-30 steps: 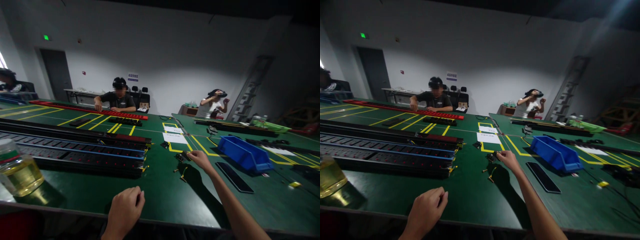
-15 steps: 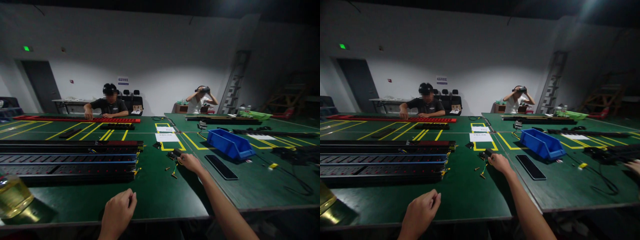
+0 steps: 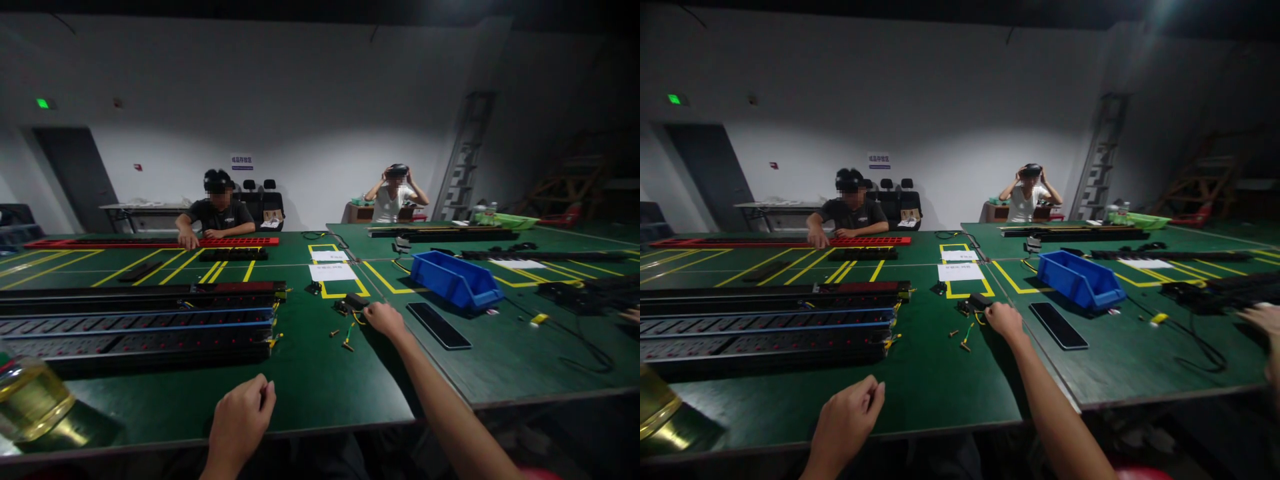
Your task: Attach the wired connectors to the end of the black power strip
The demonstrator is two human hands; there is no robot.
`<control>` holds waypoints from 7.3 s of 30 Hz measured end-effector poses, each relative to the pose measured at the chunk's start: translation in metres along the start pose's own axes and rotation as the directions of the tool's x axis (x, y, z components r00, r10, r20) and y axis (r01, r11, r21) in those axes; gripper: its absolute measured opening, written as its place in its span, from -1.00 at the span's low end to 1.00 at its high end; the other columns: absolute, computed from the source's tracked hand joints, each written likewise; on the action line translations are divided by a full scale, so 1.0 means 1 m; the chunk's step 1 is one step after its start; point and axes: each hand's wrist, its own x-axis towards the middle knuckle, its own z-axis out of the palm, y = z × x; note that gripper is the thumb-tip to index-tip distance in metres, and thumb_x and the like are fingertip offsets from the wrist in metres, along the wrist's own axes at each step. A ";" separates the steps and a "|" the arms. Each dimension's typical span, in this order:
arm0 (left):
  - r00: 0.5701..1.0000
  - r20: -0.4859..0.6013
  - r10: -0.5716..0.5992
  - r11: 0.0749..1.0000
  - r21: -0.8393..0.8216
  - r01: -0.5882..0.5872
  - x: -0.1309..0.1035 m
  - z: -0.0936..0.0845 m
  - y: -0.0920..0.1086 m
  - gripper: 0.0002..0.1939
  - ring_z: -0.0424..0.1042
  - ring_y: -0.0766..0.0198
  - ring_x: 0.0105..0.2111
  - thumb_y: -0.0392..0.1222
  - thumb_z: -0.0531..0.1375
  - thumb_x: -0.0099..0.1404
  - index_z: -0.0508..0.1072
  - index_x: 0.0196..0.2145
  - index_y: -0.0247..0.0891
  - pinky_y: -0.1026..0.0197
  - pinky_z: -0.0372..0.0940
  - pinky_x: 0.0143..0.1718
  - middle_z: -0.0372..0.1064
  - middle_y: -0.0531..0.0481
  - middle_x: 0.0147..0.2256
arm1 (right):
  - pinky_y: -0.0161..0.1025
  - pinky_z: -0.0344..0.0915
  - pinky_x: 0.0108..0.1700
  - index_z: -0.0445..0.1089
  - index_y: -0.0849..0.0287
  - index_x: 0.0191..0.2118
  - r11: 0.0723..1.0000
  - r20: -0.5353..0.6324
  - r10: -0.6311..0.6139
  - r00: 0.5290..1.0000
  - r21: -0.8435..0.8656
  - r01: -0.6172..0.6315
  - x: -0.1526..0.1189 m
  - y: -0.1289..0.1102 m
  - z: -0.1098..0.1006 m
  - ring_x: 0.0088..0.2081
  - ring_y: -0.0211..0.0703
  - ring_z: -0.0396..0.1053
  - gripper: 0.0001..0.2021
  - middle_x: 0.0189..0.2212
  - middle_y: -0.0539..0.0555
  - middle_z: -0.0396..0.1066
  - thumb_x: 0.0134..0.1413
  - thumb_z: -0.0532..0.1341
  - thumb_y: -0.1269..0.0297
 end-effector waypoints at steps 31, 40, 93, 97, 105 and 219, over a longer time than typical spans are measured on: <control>1.000 0.021 -0.008 1.000 0.002 0.008 -0.002 0.005 -0.002 -0.63 0.38 0.29 -0.51 -0.09 0.00 0.48 0.33 -0.49 -0.18 0.19 -0.05 -0.41 0.40 0.06 -0.52 | -0.16 0.31 -0.19 0.61 0.20 -0.13 0.998 0.022 -0.057 0.998 0.001 0.057 0.008 0.005 0.009 -0.11 0.16 0.55 -0.54 -0.12 0.34 0.59 0.39 0.00 0.07; 0.999 0.030 -0.015 1.000 0.013 0.014 -0.001 0.007 -0.002 -0.63 0.38 0.28 -0.50 -0.09 0.00 0.48 0.34 -0.48 -0.18 0.18 -0.07 -0.41 0.41 0.05 -0.52 | -0.18 0.31 -0.18 0.62 0.17 -0.12 0.999 0.035 -0.051 0.998 -0.014 0.052 0.005 0.002 0.006 -0.11 0.12 0.56 -0.54 -0.12 0.31 0.59 0.39 0.01 0.06; 0.999 0.037 -0.015 1.000 0.024 0.014 0.000 0.002 0.001 -0.63 0.38 0.26 -0.50 -0.09 -0.01 0.47 0.33 -0.48 -0.18 0.18 -0.10 -0.43 0.41 0.03 -0.53 | -0.18 0.29 -0.15 0.61 0.20 -0.12 0.998 0.049 -0.064 0.997 0.001 0.064 -0.001 -0.002 -0.002 -0.11 0.12 0.54 -0.54 -0.10 0.33 0.58 0.41 0.01 0.05; 0.999 0.044 -0.020 1.000 0.017 0.020 0.000 0.002 0.003 -0.64 0.38 0.26 -0.49 -0.09 -0.01 0.47 0.34 -0.48 -0.18 0.18 -0.09 -0.42 0.42 0.03 -0.52 | -0.19 0.29 -0.16 0.61 0.20 -0.12 0.997 0.049 -0.072 0.996 -0.005 0.073 0.000 -0.001 -0.002 -0.10 0.13 0.54 -0.54 -0.11 0.34 0.58 0.41 0.02 0.03; 0.999 0.047 -0.022 1.000 0.023 0.021 0.000 0.001 0.003 -0.64 0.39 0.27 -0.49 -0.09 0.00 0.48 0.34 -0.47 -0.17 0.18 -0.09 -0.42 0.42 0.03 -0.52 | -0.17 0.33 -0.13 0.61 0.14 -0.09 0.999 0.072 -0.051 0.996 -0.015 0.052 0.001 0.000 -0.002 -0.09 0.12 0.55 -0.55 -0.09 0.31 0.58 0.40 0.01 0.04; 1.000 -0.017 0.025 0.999 0.019 -0.025 0.000 0.004 -0.001 -0.63 0.32 0.31 -0.58 -0.10 0.00 0.45 0.31 -0.52 -0.16 0.21 0.00 -0.45 0.35 0.08 -0.58 | -0.21 0.20 -0.27 0.61 0.14 -0.21 0.992 0.031 -0.128 0.991 0.010 0.128 0.007 0.003 0.005 -0.20 0.11 0.53 -0.58 -0.20 0.29 0.58 0.37 0.06 0.03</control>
